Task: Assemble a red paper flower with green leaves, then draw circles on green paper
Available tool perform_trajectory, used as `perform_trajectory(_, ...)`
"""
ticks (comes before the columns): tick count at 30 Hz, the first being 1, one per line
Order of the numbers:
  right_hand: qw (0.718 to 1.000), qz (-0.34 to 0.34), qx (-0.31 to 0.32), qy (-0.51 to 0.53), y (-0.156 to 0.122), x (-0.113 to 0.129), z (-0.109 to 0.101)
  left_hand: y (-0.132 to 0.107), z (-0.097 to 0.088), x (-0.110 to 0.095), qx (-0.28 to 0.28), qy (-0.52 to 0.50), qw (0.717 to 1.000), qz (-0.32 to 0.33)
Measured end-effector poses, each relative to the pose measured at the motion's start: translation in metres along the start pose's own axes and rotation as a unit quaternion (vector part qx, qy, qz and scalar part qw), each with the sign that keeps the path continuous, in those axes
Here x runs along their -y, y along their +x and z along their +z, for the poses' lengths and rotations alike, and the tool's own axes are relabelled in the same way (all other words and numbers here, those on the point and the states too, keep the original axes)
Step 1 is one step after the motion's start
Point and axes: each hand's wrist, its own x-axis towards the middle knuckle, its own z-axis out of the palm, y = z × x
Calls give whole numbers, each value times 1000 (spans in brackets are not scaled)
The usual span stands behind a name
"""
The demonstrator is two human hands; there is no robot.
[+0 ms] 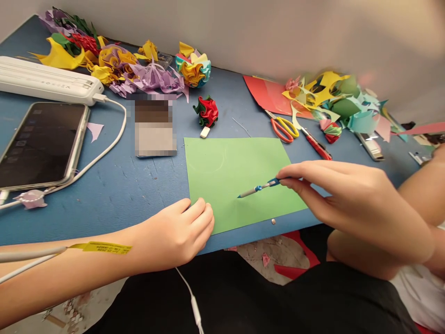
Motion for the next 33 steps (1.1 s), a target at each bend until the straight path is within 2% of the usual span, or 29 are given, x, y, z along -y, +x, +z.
perform_trajectory(5,997,-48,-52,17,2,-3,5,-1,1,0,-4,0,1000,5)
perform_trajectory(33,998,-45,-25,41,1,-5,8,0,0,0,7,4,1000,4)
